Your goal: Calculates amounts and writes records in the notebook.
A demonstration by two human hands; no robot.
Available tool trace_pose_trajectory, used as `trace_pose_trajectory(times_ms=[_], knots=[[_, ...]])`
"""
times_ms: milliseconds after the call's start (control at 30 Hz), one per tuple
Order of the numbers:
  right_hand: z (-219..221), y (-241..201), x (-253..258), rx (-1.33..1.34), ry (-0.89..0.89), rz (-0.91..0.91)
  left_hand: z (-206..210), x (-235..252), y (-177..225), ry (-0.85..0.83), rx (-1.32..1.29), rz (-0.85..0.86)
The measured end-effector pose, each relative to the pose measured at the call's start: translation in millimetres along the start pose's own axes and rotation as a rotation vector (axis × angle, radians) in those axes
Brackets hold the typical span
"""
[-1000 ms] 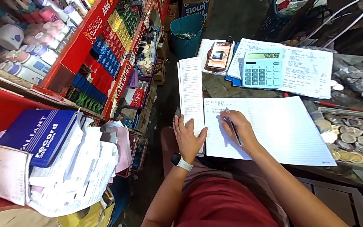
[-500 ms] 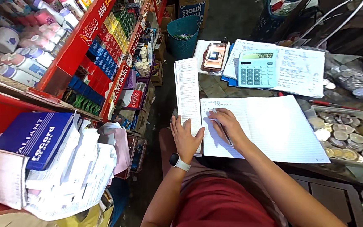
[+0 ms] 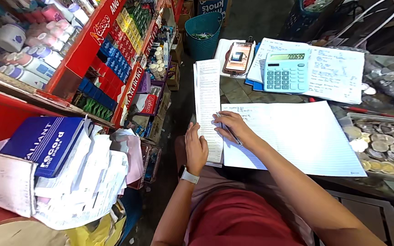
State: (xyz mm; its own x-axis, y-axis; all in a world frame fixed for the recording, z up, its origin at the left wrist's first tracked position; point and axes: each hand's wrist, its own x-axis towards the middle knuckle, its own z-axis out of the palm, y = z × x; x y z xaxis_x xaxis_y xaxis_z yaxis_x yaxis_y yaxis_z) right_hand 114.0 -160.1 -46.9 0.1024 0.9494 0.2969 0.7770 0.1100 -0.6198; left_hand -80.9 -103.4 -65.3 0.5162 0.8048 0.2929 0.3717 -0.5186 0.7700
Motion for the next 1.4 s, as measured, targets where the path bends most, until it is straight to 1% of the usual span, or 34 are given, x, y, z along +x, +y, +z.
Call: trace_pose_trajectory(times_ms=[167, 867, 1100, 1200, 1300, 1367, 1400], knots=[[1.3, 1.2, -0.4, 0.013, 0.013, 0.004, -2.4, 4.0, -7.1, 0.051, -0.025, -0.008], [1.2, 1.6, -0.9, 0.028, 0.015, 0.015, 0.7, 4.2, -8.1, 0.067, -0.027, 0.002], [1.9, 2.3, -2.0, 0.038, 0.021, 0.014, 6.0, -11.9, 13.5, -0.003, 0.325, 0.243], [3.9, 3.5, -2.1, 0.036, 0.032, 0.007, 9.8, -18.6, 21.3, -0.076, 0.399, 0.275], [2.5, 1.4, -2.1, 0.059, 0.035, 0.013, 13.7, -21.2, 25.0, -0.090, 0.456, 0.290], [-2.7, -2.6, -3.2, 0.127, 0.093, 0.026, 16.1, -20.9, 26.2, -0.075, 0.480, 0.298], [-6.8, -3.8, -4.0, 0.160, 0.157, 0.038, 16.7, -20.3, 27.2, -0.076, 0.486, 0.295]])
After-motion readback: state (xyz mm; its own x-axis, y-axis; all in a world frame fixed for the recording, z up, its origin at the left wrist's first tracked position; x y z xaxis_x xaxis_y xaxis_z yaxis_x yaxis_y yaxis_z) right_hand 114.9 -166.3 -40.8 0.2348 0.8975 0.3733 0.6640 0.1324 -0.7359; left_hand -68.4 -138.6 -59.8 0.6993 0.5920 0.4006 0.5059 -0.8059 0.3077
